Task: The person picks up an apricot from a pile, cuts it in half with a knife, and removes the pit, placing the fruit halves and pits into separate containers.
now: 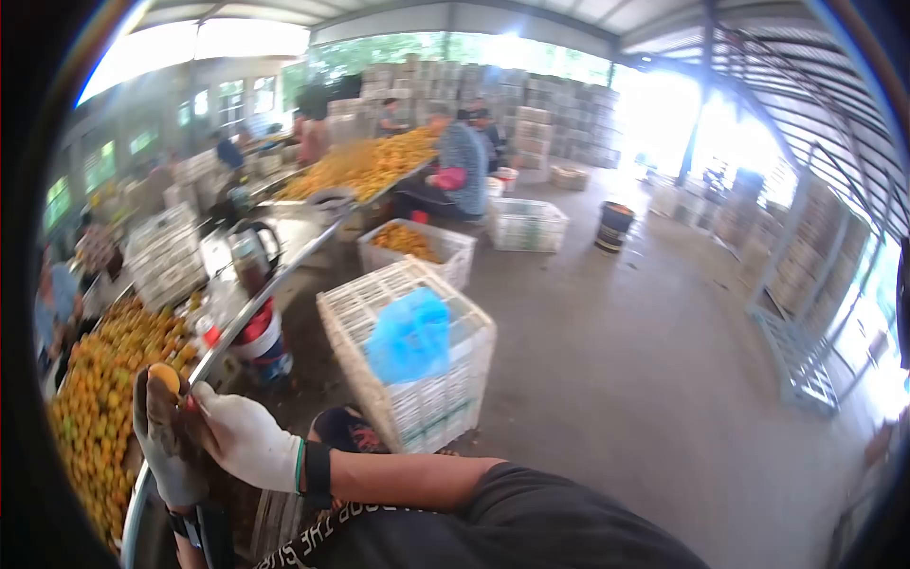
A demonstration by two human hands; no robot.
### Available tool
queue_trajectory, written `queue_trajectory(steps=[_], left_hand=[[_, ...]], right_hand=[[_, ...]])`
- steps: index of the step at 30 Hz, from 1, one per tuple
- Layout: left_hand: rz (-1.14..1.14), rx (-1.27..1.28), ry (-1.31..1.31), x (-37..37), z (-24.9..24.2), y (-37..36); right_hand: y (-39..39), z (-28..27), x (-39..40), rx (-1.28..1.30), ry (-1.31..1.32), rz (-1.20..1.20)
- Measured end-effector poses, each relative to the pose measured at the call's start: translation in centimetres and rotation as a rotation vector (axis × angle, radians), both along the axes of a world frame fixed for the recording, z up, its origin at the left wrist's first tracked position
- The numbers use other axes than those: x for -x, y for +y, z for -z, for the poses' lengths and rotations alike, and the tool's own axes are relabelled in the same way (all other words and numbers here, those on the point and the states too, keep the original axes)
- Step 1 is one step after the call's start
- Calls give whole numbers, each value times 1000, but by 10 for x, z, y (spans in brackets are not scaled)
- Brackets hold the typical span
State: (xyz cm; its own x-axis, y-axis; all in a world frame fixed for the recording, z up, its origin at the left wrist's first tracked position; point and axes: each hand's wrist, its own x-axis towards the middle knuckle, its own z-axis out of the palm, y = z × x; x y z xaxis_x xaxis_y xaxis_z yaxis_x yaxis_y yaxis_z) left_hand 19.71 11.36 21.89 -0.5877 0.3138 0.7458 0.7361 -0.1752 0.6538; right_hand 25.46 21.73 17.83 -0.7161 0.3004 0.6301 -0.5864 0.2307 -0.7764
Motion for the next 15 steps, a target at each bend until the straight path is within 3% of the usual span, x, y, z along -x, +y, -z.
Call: queue_trajectory(steps=[1,3,5,7,8,10,12,15], left_hand=[[48,-9,8,-3,-1,17],[298,-158,-230,-16,0,45],[390,-89,-272,-19,-3,65],[492,-108,-381,-35,-8,83],[480,-84,-371,-45,-11,88],[426,-74,-331,-54,-8,99],[380,-67,-285,-56,-6,105],[712,-60,-673,-47,-3,107]], right_hand=[[11,-12,-16,-23,-161,11],[34,-15,-38,-20,-130,108],[49,-15,-48,-8,-96,184],[58,-18,-53,1235,22,-687],[62,-20,-61,1241,39,-675],[67,-20,-79,-315,-243,442],[69,-14,-75,-313,-222,498],[67,-3,-56,-340,-160,631]])
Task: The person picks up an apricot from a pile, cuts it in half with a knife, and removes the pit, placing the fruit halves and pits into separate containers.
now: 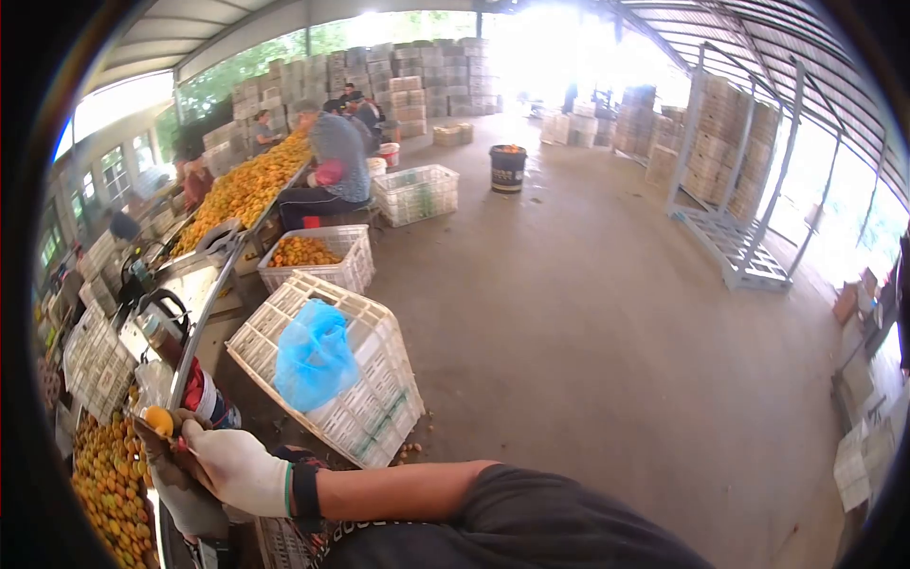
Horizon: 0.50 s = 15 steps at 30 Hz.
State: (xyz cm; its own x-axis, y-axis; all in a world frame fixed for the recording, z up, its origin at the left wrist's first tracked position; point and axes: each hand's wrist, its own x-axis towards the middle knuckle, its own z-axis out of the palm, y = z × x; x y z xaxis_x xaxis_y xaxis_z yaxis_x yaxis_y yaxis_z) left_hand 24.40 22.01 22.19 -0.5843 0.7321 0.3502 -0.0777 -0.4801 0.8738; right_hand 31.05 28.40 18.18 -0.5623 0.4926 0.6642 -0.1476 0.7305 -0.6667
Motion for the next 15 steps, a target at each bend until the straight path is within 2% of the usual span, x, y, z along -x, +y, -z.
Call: queue_trajectory(steps=[1,2,3,4,5,6,8,10,12,13,15], left_hand=[[42,-3,15,10,3,5],[63,-2,15,-16,-8,8],[-55,-66,79,-46,-12,7],[-177,-129,141,-66,-18,4],[-54,-171,121,-64,-19,-2],[-41,-173,119,-47,-12,-4],[63,-15,-119,-9,0,-1],[148,-17,-108,-1,17,-12],[270,-24,-97,14,53,-49],[329,-29,-93,-48,-4,-13],[434,-43,-90,-55,7,-32]], right_hand=[[0,3,4,-24,17,39],[-1,-5,-3,-52,29,75],[0,-12,-11,173,-105,-65],[-2,-20,-22,175,-106,-50],[-6,-26,-31,121,-137,17],[-9,-31,-38,67,-167,85],[-14,-39,-50,62,-167,77],[-18,-43,-57,62,-163,75],[-22,-47,-58,-51,133,169],[-23,-55,-63,-52,242,173],[-20,-64,-72,-70,267,222]])
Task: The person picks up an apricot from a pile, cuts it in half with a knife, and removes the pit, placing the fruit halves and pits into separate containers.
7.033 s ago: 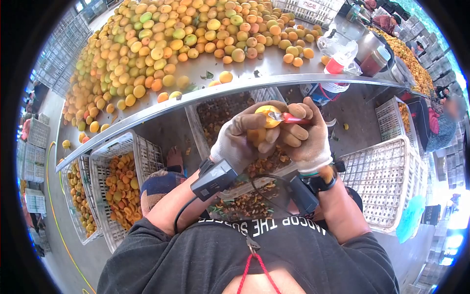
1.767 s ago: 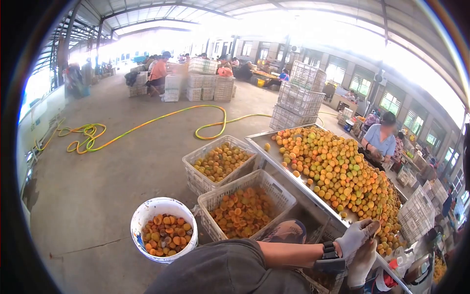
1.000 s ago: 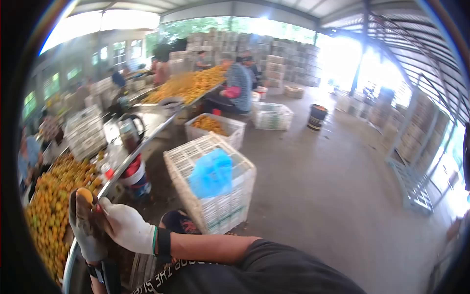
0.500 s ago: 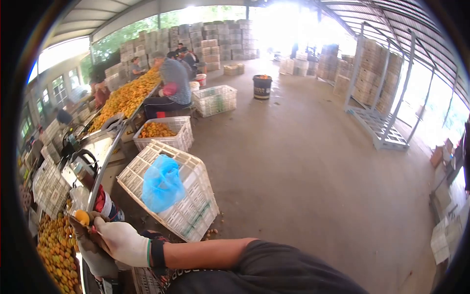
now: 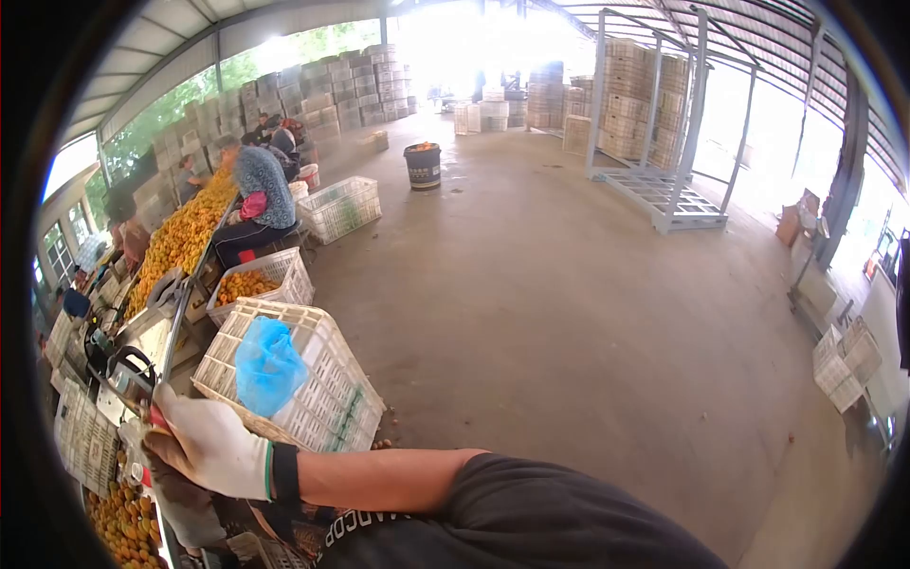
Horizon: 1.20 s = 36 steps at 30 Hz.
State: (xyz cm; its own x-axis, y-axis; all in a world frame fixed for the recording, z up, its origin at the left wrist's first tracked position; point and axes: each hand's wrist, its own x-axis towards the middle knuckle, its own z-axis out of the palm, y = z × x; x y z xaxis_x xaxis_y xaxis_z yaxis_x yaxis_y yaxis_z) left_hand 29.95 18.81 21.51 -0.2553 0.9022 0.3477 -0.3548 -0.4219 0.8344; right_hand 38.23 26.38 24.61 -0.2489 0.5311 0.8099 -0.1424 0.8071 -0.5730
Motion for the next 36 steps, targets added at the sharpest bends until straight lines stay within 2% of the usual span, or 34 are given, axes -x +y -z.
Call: queue_trajectory(steps=[5,9,15,18,21,22,24,25,26,27,28,29,31,32,33,34,35,36], left_hand=[[191,-76,-7,-47,-18,-11],[327,-135,1,-73,-38,-9],[554,-195,28,-121,-73,-4],[664,-210,41,-158,-85,-9],[751,-227,60,-160,-88,-5],[759,-225,65,-152,-82,-2],[704,-229,57,-125,-72,10],[653,-237,45,-109,-71,18],[581,-248,33,-101,-65,24],[496,-258,25,-40,-13,-14],[405,-262,21,-26,-27,-71],[310,-257,17,-16,-47,24],[129,-215,-1,47,-5,-41],[41,-200,-7,66,10,-78],[-124,-41,-169,52,-12,-93],[-490,-129,627,78,10,-94],[-580,-178,832,82,5,-103],[-467,6,371,65,-7,-116]], right_hand=[[0,2,8,-20,-34,71],[-6,-1,7,-39,-185,25],[-9,7,24,-93,-43,33],[-15,2,15,-98,-118,3],[-21,-3,18,-70,-168,-45],[-21,-1,20,-161,-136,-27],[-23,4,29,-300,-176,15],[-31,-5,18,-295,-340,6],[-34,-5,16,-239,-323,-84],[-36,-4,22,-288,-266,-90],[-40,-6,26,-372,-177,-78],[-44,-4,26,-317,-291,-83],[-54,-6,30,-416,-231,-77],[-60,-4,33,-218,-324,-210],[-64,-5,36,-64,-332,-358],[-62,2,49,-218,-260,-313],[-73,-7,50,-260,-270,-328],[-79,-8,53,-183,-265,-444]])
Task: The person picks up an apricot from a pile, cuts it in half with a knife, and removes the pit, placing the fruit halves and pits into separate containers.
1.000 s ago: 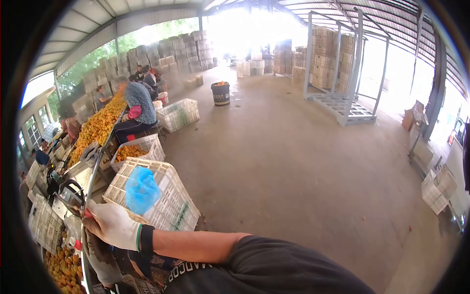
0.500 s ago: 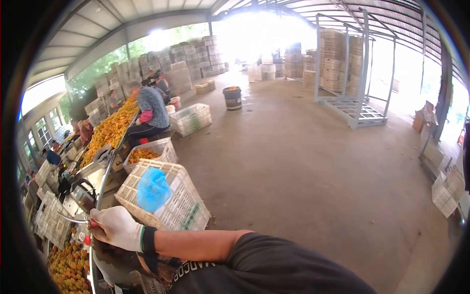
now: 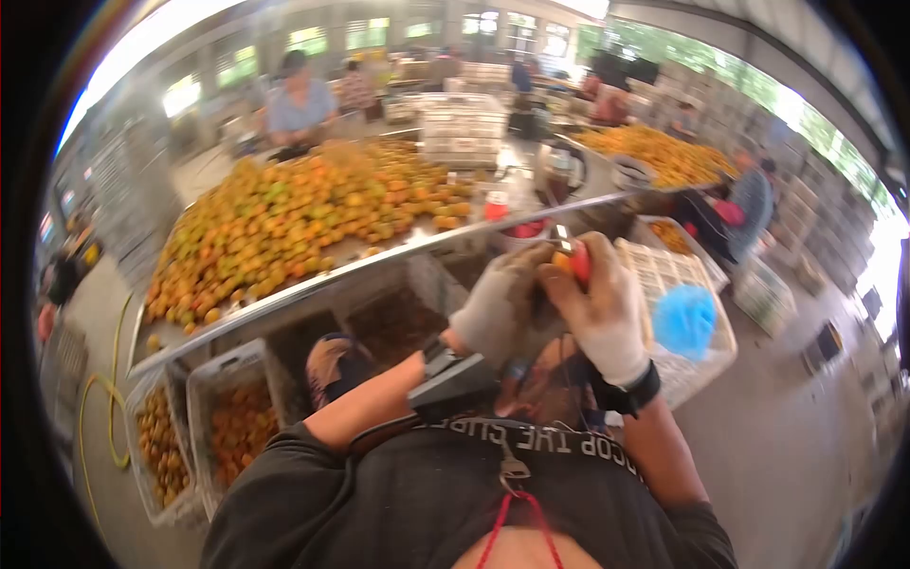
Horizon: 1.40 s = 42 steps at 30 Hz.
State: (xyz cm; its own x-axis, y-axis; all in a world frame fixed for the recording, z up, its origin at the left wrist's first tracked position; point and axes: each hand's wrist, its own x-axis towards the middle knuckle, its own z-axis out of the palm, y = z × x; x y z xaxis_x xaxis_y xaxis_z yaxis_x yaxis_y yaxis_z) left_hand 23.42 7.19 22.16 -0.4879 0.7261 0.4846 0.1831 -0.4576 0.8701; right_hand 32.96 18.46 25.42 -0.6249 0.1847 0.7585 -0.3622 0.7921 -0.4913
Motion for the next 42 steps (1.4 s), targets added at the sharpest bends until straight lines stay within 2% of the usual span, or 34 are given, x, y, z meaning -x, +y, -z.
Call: queue_trajectory(steps=[1,3,5,6,8,9,11,12,13,15,16,18,19,21,23,25,27,28,30,32,35,36,37,39,40,42], left_hand=[[-75,-216,105,4,13,12],[163,-121,-515,-7,-15,-8],[93,-177,-497,-2,-14,-18],[103,-159,-579,3,-12,-22],[89,-148,-751,7,-12,-25],[74,-158,-739,9,-8,-30],[-83,32,-251,19,6,-41],[28,-7,-540,21,10,-43],[18,-21,-527,22,12,-43],[108,-192,-481,23,13,-44],[63,-159,-450,22,9,-51],[53,-180,-436,25,12,-51],[54,-189,-439,24,11,-52],[17,-143,-398,22,4,-59],[-246,9,-45,20,3,-62],[-265,-19,-23,17,2,-64],[-279,-49,2,19,8,-62],[-256,-22,-84,27,16,-60],[-236,4,-168,38,23,-58],[-86,-118,-486,42,24,-58],[22,-169,-627,40,18,-63],[21,-170,-631,43,24,-61],[-21,-150,-562,48,30,-58],[-65,-130,-493,55,40,-56],[-64,-152,-579,56,41,-58],[-69,-181,-662,58,39,-64]], right_hand=[[-6,-2,2,-85,21,8],[-10,6,15,396,109,-242],[-13,10,25,634,-4,-296],[-21,6,26,742,-18,-271],[-22,2,30,789,-69,-309],[-24,-1,31,804,-98,-330],[-21,7,42,673,-137,-338],[-19,16,49,567,-120,-340],[-27,13,51,444,-84,-321],[-26,31,65,390,-17,-231],[-29,29,65,380,-10,-245],[-34,20,61,622,-153,-383],[-35,14,57,617,-156,-391],[-34,7,51,984,-460,-530],[-34,11,54,1009,-485,-550],[-26,27,64,1036,-504,-572],[-7,60,81,959,-448,-602],[-16,51,78,958,-448,-604],[-46,26,68,1170,-454,-583],[-49,28,70,1070,-393,-610],[-42,40,79,864,-290,-595],[-38,44,83,758,-247,-557],[-35,46,86,758,-249,-557],[-31,47,91,390,-185,-412],[-29,47,91,390,-188,-414],[-29,44,90,73,-125,-348]])
